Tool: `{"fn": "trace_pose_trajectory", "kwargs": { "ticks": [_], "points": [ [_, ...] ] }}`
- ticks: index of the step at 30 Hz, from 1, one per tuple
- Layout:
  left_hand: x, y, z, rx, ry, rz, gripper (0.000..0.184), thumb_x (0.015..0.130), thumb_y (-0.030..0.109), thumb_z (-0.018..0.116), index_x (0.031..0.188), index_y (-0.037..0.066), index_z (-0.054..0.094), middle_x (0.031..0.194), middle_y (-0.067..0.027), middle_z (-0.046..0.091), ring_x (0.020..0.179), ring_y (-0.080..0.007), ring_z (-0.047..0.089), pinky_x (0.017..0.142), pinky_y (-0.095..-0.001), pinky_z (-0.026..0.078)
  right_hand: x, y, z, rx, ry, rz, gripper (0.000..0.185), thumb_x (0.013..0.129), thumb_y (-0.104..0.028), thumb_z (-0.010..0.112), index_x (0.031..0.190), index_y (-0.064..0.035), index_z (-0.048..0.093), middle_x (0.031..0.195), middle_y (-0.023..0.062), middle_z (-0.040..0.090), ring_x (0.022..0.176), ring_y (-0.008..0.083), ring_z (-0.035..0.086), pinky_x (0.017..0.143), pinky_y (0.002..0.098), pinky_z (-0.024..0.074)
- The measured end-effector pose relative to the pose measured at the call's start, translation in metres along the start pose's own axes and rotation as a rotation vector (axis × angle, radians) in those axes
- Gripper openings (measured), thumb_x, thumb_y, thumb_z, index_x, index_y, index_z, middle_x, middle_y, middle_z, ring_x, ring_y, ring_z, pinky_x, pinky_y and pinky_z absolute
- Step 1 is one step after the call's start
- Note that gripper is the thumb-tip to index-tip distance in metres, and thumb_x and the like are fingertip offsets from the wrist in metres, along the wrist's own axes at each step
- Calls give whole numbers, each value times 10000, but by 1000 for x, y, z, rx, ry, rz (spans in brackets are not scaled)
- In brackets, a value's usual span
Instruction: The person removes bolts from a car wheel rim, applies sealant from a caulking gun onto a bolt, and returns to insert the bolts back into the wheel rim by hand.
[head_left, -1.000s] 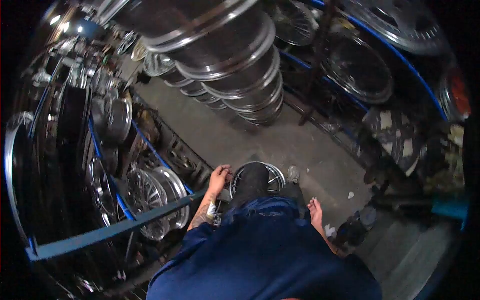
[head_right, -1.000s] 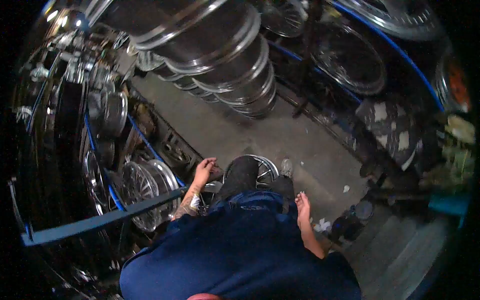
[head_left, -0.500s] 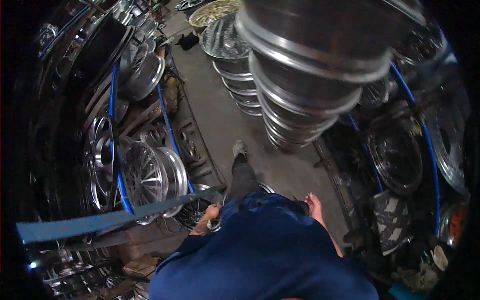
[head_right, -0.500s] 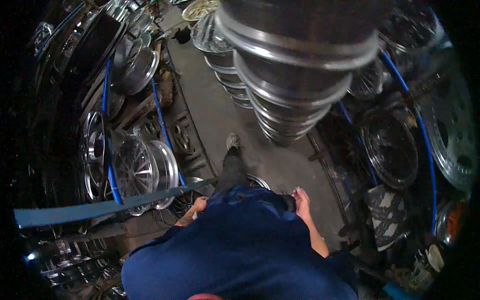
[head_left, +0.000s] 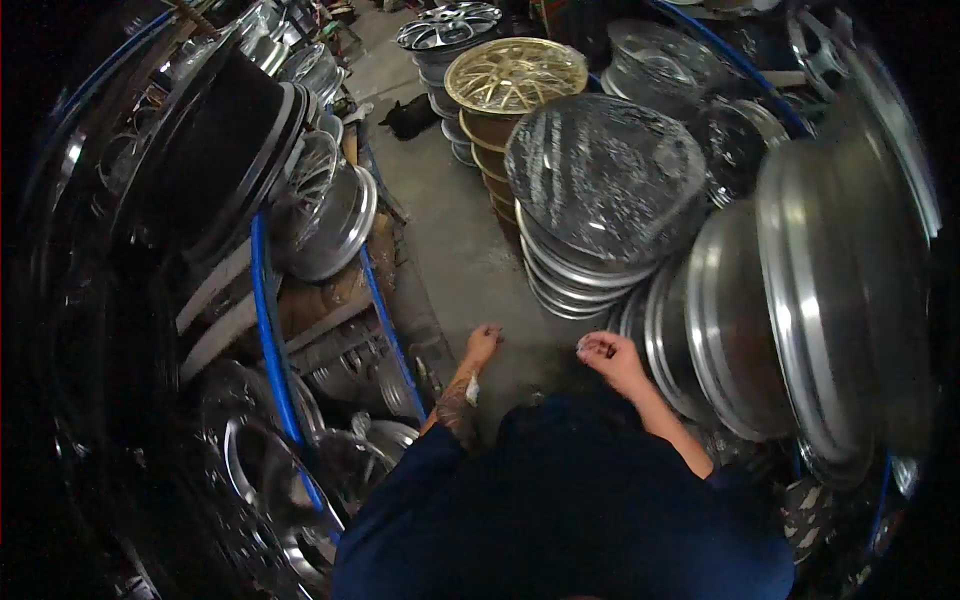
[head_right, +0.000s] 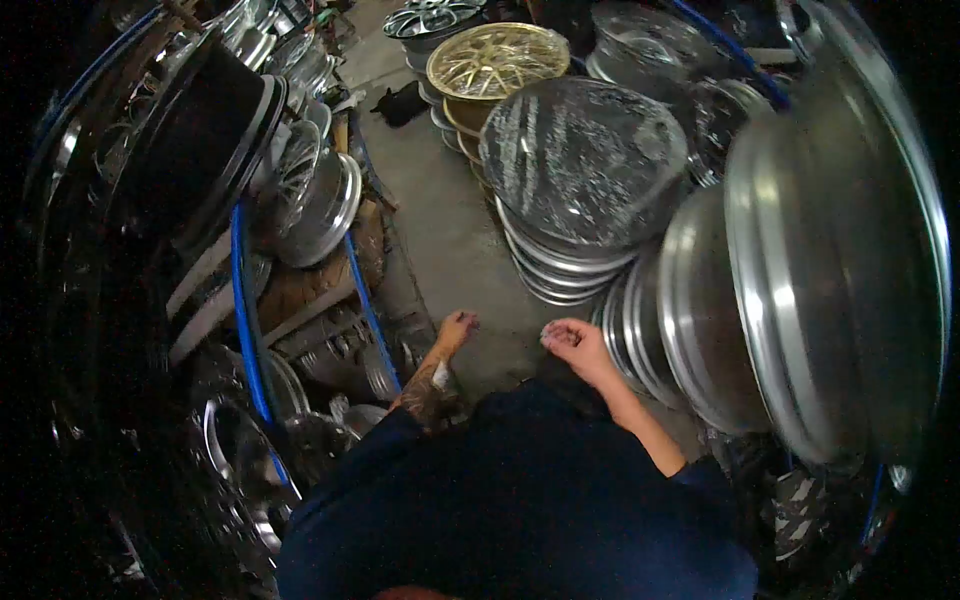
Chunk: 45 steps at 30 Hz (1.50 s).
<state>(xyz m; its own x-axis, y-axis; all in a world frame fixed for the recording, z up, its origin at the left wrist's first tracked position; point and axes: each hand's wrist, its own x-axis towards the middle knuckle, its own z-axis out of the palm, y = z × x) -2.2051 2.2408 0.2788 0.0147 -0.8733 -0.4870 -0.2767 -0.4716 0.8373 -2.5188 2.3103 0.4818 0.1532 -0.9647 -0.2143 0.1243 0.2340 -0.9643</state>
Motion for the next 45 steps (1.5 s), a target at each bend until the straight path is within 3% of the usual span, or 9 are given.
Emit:
{"fn": "trace_pose_trajectory", "kwargs": {
  "ticks": [11,13,15,16,21,31,37,40,45],
  "points": [
    [239,116,-119,6,-260,-347,292,927,206,580,1128,3,643,891,-115,683,721,-191,650,631,-330,521,369,-93,70,89,202,-155,204,816,-16,746,998,1,656,848,-25,617,777,44,549,724,199,448],
    [335,84,-178,472,-342,33,309,912,240,593,1106,9,659,877,-125,693,734,-205,663,661,-342,526,431,-122,84,63,200,-143,194,816,-12,744,990,-6,657,856,-23,621,795,52,556,730,217,460],
    [382,122,-214,616,-299,-33,329,896,277,600,1091,23,673,892,-133,705,771,-220,677,708,-356,528,489,-144,93,27,179,-203,192,816,-6,740,989,-7,657,863,-21,627,800,57,561,732,226,469],
    [400,188,-227,531,-209,-284,340,888,297,600,1087,33,679,915,-136,712,802,-229,684,740,-364,528,514,-157,98,126,145,-146,198,807,2,743,985,-8,657,868,-9,636,813,62,576,741,235,480],
    [543,253,-294,22,-73,-240,301,926,191,555,1147,3,636,961,-129,679,807,-211,646,667,-370,526,638,-183,107,102,109,-143,196,802,-4,748,973,-4,652,893,13,654,837,75,599,746,234,487],
    [805,313,-427,203,-152,-534,301,889,262,571,1013,-7,626,788,-102,640,618,-237,611,515,-409,463,933,-206,165,121,388,-163,265,818,-19,734,1059,7,627,911,27,650,781,89,617,730,227,498],
    [991,398,-530,429,-13,-12,329,914,253,566,1042,-45,622,887,-112,670,692,-216,627,624,-354,508,1105,-263,207,131,361,-169,250,828,-25,721,1051,4,612,871,23,630,715,107,621,684,246,500],
    [1031,504,-572,191,-225,-100,336,895,231,583,1086,-43,626,892,-138,677,754,-196,635,681,-324,515,1198,-276,210,235,421,-195,225,838,-27,704,1040,4,610,851,24,622,710,110,606,680,244,489],
    [1177,537,-669,345,-172,-116,363,878,212,586,1162,-13,608,972,-163,685,842,-217,647,731,-330,516,1363,-307,232,390,532,-253,204,847,-18,670,1031,19,591,875,57,609,726,147,590,693,282,481]
  ]
}}
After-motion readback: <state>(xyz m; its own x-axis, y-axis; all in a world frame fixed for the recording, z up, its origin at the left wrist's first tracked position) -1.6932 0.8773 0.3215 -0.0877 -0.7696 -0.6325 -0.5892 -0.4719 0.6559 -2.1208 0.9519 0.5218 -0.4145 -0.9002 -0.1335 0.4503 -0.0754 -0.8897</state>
